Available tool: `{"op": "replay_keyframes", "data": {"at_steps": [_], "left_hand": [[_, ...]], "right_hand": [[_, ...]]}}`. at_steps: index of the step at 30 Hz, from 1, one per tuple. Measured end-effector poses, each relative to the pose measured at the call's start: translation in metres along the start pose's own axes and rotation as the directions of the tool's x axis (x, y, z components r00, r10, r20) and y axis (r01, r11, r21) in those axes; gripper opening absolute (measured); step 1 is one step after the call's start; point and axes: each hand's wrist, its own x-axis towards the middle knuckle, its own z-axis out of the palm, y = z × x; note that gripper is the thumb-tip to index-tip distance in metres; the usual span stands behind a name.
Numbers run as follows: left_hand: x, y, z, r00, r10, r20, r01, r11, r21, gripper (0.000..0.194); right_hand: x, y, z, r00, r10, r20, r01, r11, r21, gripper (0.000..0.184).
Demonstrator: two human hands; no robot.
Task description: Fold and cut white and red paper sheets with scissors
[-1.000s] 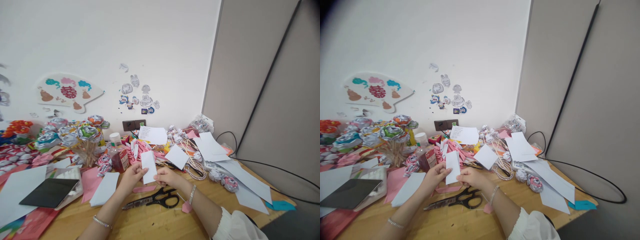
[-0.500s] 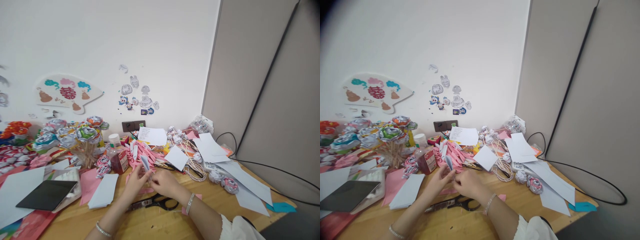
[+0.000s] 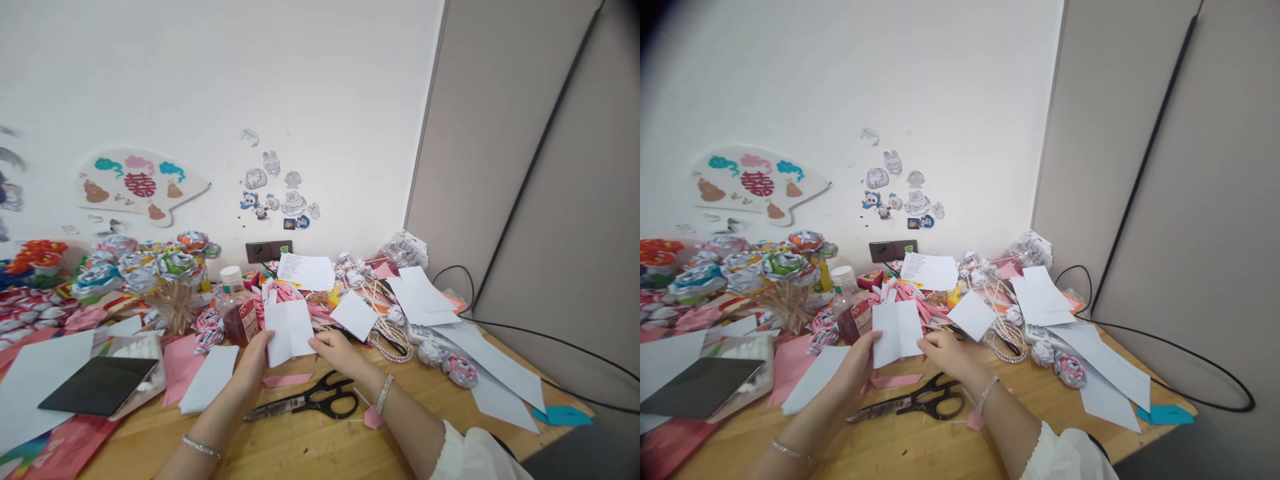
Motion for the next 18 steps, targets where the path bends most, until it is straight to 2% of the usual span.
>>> {"op": "replay_keyframes", "data": {"at_steps": [4, 7, 10, 12, 15, 16, 18], "left_hand": [[0.005, -0.001, -0.005, 0.998, -0.055, 0.013, 0.056, 0.995, -0.086, 0.031], [0.008, -0.005, -0.007, 0.995, -0.056, 0.088, 0.066, 0.992, -0.111, 0.034], [0.010, -0.006, -0.010, 0.995, 0.044, 0.093, -0.045, 0.999, 0.014, 0.038], [0.012, -0.004, -0.012, 0.989, 0.132, 0.061, -0.138, 0.984, 0.112, 0.038], [0.015, 0.006, -0.016, 0.981, 0.196, 0.002, -0.193, 0.963, 0.189, 0.033], [0.017, 0.011, -0.017, 0.977, 0.213, -0.015, -0.205, 0.956, 0.211, 0.032], [0.022, 0.022, -0.018, 0.968, 0.249, -0.032, -0.234, 0.939, 0.253, 0.032]], "right_hand": [[0.000, 0.005, -0.004, 0.996, 0.024, 0.083, -0.026, 0.999, 0.028, 0.048], [0.001, 0.009, -0.005, 0.993, 0.041, 0.115, -0.042, 0.999, 0.005, 0.049], [0.001, 0.007, -0.009, 0.993, 0.045, 0.112, -0.040, 0.998, -0.050, 0.044], [-0.002, 0.003, -0.013, 0.980, 0.050, 0.191, -0.021, 0.989, -0.148, 0.036], [-0.013, -0.006, -0.020, 0.921, 0.098, 0.377, 0.056, 0.924, -0.377, 0.029], [-0.017, -0.009, -0.021, 0.906, 0.113, 0.409, 0.093, 0.888, -0.451, 0.028], [-0.027, -0.015, -0.022, 0.909, 0.097, 0.406, 0.168, 0.805, -0.569, 0.026]]}}
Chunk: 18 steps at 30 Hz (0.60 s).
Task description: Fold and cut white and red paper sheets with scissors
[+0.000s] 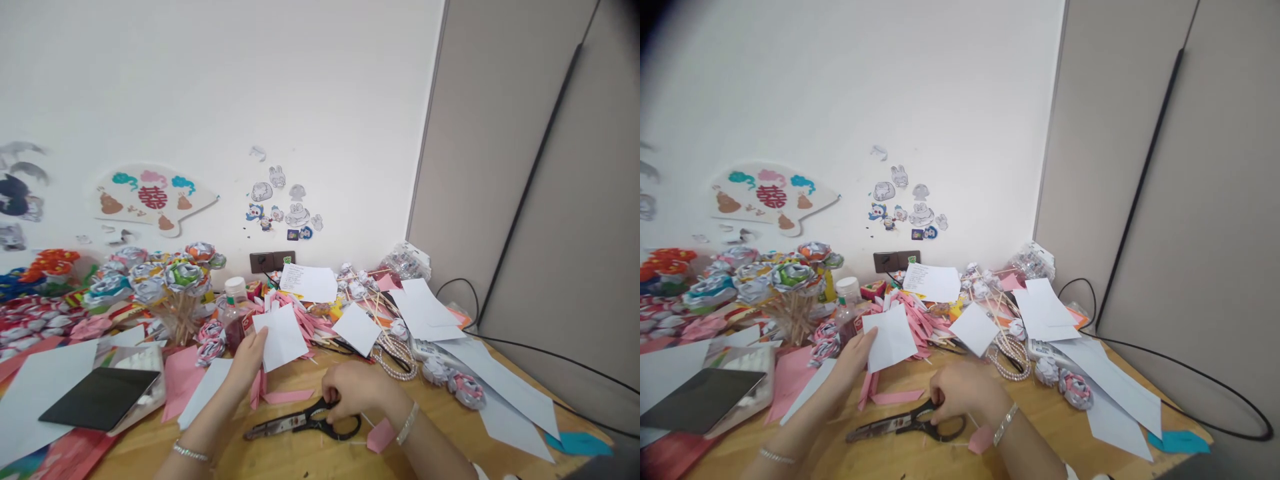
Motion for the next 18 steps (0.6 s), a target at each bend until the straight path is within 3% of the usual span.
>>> {"op": "replay_keyframes", "data": {"at_steps": [4, 9, 11, 16, 18], "left_hand": [[0.013, 0.024, -0.007, 0.996, 0.082, -0.025, -0.079, 0.992, 0.103, 0.029], [0.018, 0.051, -0.011, 0.983, 0.162, -0.080, -0.135, 0.952, 0.276, 0.029], [0.018, 0.059, -0.013, 0.978, 0.191, -0.087, -0.152, 0.930, 0.336, 0.029], [0.013, 0.075, -0.026, 0.961, 0.249, -0.117, -0.176, 0.884, 0.433, 0.029], [0.010, 0.081, -0.034, 0.954, 0.269, -0.133, -0.182, 0.871, 0.457, 0.029]], "right_hand": [[-0.013, -0.012, 0.003, 0.994, -0.056, -0.090, 0.037, 0.980, -0.194, 0.033], [-0.014, -0.019, 0.006, 0.997, 0.031, -0.065, -0.047, 0.964, -0.262, 0.030], [-0.013, -0.018, 0.008, 0.997, 0.038, -0.061, -0.051, 0.973, -0.227, 0.032], [-0.016, -0.012, 0.002, 1.000, -0.009, -0.008, 0.010, 0.999, 0.051, 0.069], [-0.018, -0.010, -0.003, 0.999, -0.043, 0.003, 0.042, 0.989, 0.139, 0.071]]}}
